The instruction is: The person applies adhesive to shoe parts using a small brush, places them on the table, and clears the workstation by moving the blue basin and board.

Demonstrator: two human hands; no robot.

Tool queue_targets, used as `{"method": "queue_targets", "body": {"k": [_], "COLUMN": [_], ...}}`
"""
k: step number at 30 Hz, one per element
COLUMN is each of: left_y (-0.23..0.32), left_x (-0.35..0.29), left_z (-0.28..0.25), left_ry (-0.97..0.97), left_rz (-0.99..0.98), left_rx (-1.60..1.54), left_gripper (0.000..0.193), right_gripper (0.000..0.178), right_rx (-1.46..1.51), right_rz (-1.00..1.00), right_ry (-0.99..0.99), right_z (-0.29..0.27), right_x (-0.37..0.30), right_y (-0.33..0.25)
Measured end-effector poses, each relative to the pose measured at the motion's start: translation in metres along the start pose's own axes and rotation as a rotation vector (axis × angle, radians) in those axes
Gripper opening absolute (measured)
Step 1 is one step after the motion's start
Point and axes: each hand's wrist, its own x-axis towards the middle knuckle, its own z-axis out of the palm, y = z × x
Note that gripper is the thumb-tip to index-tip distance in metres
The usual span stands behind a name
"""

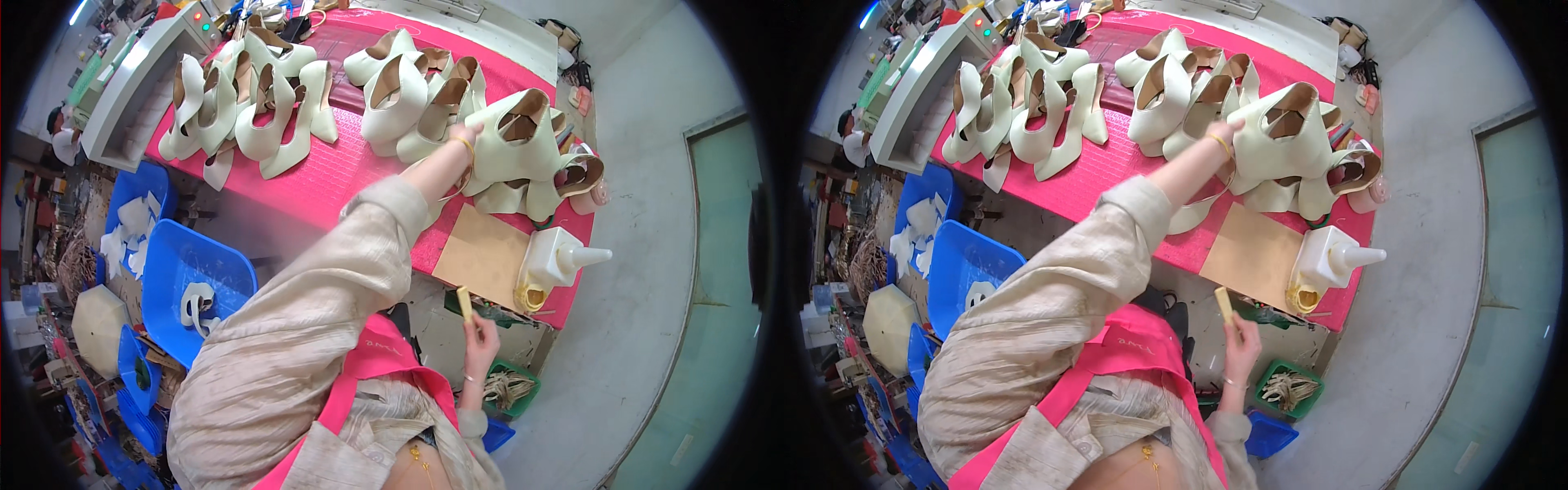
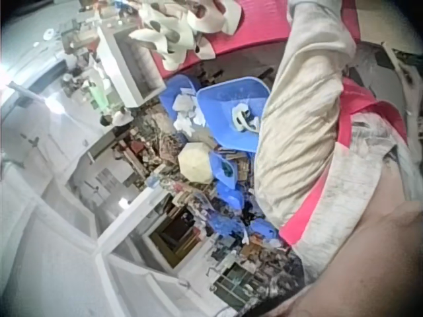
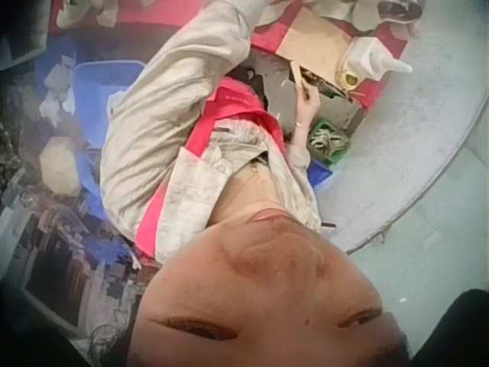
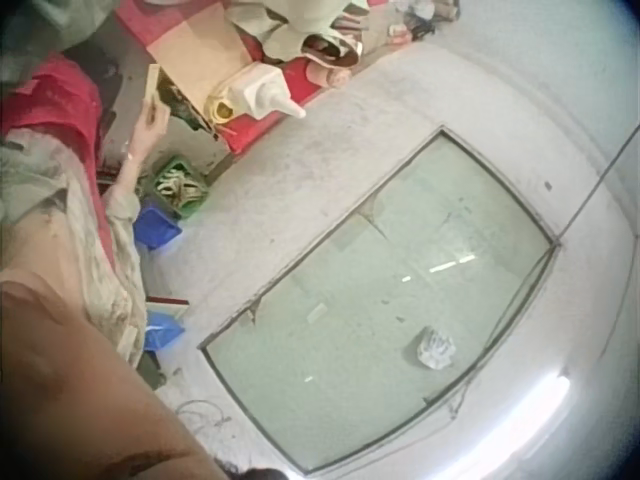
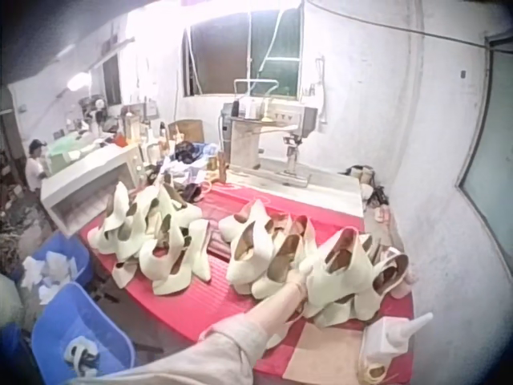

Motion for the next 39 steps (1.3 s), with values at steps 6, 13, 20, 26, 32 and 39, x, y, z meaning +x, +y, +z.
{"method": "queue_targets", "body": {"k": [6,13,20,26,32,39], "left_y": [-0.012,-0.042,-0.198,-0.211,-0.164,-0.083], "left_x": [-0.081,-0.227,-0.372,-0.362,-0.368,-0.457], "left_z": [-0.093,-0.358,-0.668,-0.840,-0.825,-0.665], "left_ry": [-0.026,0.137,1.240,1.678,0.891,0.937], "left_rz": [0.215,0.070,0.020,-0.146,-0.583,0.391], "left_rx": [-0.077,-0.053,0.183,0.711,0.640,0.010], "left_gripper": [0.041,0.025,0.026,0.051,0.038,0.026], "right_gripper": [0.018,0.020,0.019,0.022,0.022,0.044], "right_rx": [0.040,0.014,-0.124,-0.294,-0.379,0.311], "right_rz": [0.029,-0.162,-0.293,-0.545,-0.445,0.308], "right_ry": [-0.103,-0.585,-0.922,-1.124,-1.165,-1.276], "right_z": [0.021,0.102,0.243,0.309,0.318,0.364], "right_x": [-0.022,0.023,0.000,-0.081,-0.134,-0.179], "right_y": [-0.001,-0.061,-0.172,-0.202,-0.206,-0.260]}}
